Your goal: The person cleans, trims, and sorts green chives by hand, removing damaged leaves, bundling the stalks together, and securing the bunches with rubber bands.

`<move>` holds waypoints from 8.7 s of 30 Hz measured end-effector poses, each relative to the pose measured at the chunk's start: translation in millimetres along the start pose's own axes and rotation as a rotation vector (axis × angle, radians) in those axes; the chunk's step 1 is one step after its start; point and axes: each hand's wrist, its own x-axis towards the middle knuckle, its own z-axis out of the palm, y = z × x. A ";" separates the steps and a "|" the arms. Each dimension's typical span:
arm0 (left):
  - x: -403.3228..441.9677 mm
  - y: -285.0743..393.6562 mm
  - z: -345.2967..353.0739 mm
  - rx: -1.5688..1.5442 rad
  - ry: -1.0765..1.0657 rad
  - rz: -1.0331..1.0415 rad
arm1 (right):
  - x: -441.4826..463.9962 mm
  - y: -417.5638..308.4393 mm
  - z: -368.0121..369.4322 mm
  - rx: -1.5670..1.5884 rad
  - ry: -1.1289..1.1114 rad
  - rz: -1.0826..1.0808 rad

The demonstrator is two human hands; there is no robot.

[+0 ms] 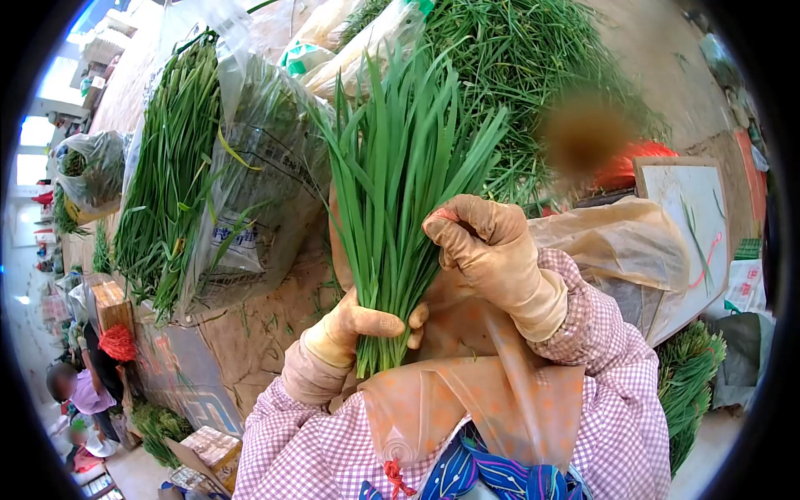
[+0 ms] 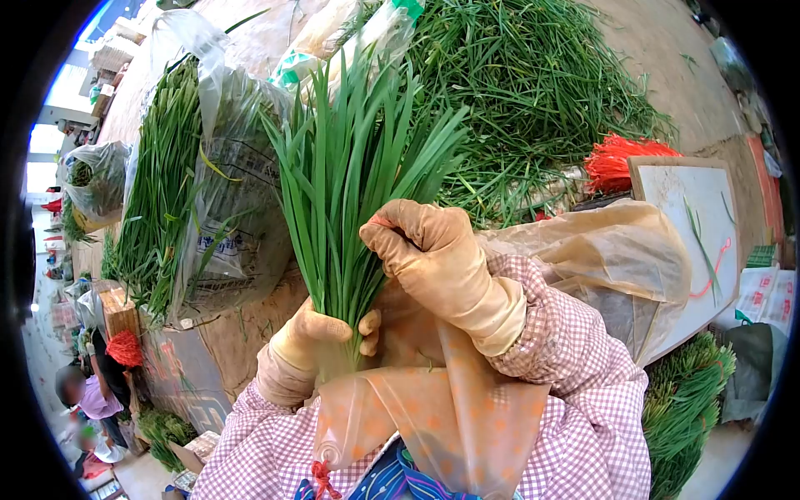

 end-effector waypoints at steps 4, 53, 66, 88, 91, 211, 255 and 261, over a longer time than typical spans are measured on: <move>-0.2 1.0 1.8 0.020 0.012 -0.014 | 2.3 5.6 7.0 0.122 0.081 -0.175; -17.1 45.8 -83.6 0.820 -0.170 -0.072 | 27.7 15.5 -122.7 -0.473 0.473 -0.179; -17.4 45.9 -75.3 0.906 -0.053 -0.057 | 5.1 -45.1 -47.4 -0.425 -0.033 -0.962; -16.5 48.7 -61.5 0.972 -0.045 -0.012 | 22.0 -25.4 -109.3 0.140 0.533 -0.327; -13.0 47.8 -68.9 1.069 -0.053 0.062 | 29.8 -12.3 -128.2 -0.011 0.398 -0.277; 15.1 29.9 -75.9 2.213 0.629 1.204 | 96.2 -52.2 -142.2 -0.468 0.047 -0.235; -23.1 33.5 -61.7 0.213 0.029 0.265 | 20.6 -6.9 -107.0 -0.389 -0.019 -0.157; -18.2 22.7 -62.8 0.504 0.137 0.317 | 24.3 -38.7 -61.4 -0.546 -0.064 -0.634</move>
